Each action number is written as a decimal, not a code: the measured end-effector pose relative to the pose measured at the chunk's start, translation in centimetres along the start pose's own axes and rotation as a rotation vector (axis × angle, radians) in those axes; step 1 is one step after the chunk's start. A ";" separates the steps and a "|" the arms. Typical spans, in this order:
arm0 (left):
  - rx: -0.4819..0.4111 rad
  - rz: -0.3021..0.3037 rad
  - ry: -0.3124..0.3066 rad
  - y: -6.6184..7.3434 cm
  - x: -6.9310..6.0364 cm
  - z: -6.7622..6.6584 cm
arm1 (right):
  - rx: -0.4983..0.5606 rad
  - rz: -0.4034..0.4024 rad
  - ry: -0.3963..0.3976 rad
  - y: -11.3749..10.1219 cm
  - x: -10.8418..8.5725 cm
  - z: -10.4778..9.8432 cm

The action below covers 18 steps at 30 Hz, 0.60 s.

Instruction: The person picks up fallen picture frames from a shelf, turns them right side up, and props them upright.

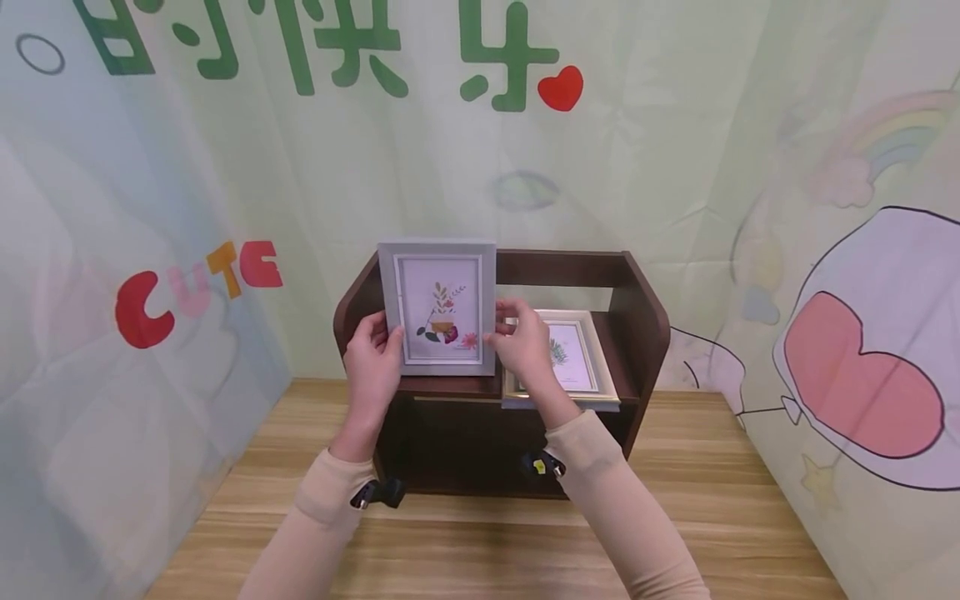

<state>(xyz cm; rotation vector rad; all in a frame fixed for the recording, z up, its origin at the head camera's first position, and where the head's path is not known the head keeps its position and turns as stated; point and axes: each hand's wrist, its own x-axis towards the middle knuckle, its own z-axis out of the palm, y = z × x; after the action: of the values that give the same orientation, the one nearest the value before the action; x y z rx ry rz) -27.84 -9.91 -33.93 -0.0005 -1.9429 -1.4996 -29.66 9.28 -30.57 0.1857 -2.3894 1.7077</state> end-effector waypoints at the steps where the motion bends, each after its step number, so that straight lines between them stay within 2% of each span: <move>1: -0.002 0.000 0.000 0.0 -0.1 0.0 | 0.001 -0.006 0.003 0.0 0.0 0.1; 18: 0.017 0.086 -0.017 -1.1 -0.2 -0.1 | 0.056 -0.097 0.069 0.6 0.0 0.6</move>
<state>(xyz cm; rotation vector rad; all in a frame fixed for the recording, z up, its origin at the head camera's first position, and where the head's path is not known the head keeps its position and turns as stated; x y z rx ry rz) -28.04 -10.26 -34.95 -0.0888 -1.9440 -1.4310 -29.83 8.97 -31.33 0.2435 -2.2474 1.7101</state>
